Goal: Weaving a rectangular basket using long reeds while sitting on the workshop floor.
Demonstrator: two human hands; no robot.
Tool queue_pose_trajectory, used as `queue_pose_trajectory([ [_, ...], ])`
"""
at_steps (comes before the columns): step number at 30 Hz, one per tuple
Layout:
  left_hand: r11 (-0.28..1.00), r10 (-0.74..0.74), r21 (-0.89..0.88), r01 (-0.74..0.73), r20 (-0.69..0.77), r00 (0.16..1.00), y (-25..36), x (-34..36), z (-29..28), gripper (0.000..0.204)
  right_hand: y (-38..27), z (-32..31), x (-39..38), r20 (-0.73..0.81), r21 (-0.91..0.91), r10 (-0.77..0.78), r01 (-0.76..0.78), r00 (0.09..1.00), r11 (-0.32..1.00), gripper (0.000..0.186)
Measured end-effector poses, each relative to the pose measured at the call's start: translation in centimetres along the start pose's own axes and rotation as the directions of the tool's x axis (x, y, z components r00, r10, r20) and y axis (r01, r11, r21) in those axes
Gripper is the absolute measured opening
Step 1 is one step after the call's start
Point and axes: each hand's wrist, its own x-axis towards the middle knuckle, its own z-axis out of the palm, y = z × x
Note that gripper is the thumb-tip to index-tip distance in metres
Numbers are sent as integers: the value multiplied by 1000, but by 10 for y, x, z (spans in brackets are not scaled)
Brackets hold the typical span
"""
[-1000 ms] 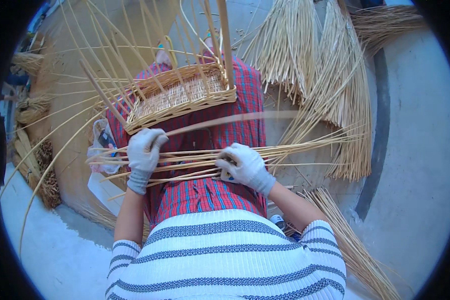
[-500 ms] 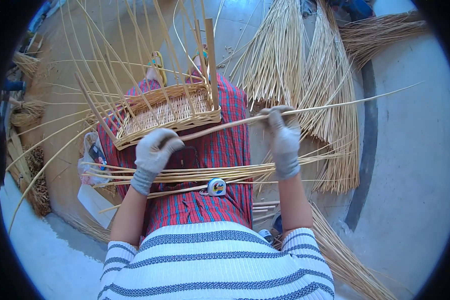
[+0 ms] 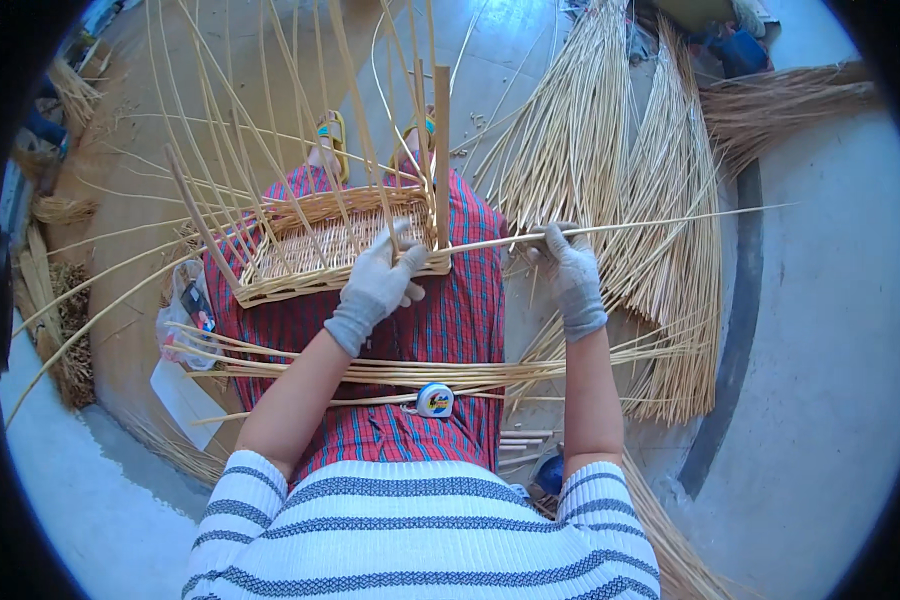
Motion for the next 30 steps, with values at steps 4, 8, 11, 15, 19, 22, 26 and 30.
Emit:
queue_pose_trajectory([
  [4, 999, 44, -31, -43, 45, 998, -24, 7, 1, 17, -19, 36, 14, -30, -296, -235, 216, 971, 930, 9],
  [8, 986, 164, 64, -157, -118, 979, -46, 8, 10, 19, -48, 154, 39, 545, -207, -492, 677, 679, 706, 54],
  [11, 939, 344, 63, -338, -174, 923, -67, 24, 12, 23, -45, 213, 61, 664, -452, -524, 845, 533, 286, 62],
  [15, 972, 218, -48, -229, -162, 962, -43, 17, 1, 22, -47, 175, 73, 535, 468, -401, 134, 744, 873, 67],
  [19, 984, 179, 22, -177, -139, 974, -30, 12, -3, 15, 47, 37, 84, -137, 467, -102, 155, 985, 870, 44],
  [22, 993, 104, -36, -110, -135, 985, -17, -1, -4, 27, 76, 19, 71, -214, 580, -106, 214, 971, 786, 35],
  [26, 180, 911, 833, -523, 60, 409, 10, -29, -6, 68, 54, 45, 66, -74, 816, 7, 57, 997, 576, 59],
  [30, 190, 741, 808, -557, 255, 622, -26, 4, 18, 94, 54, 50, 74, -45, 878, -46, 62, 998, 474, 60],
])
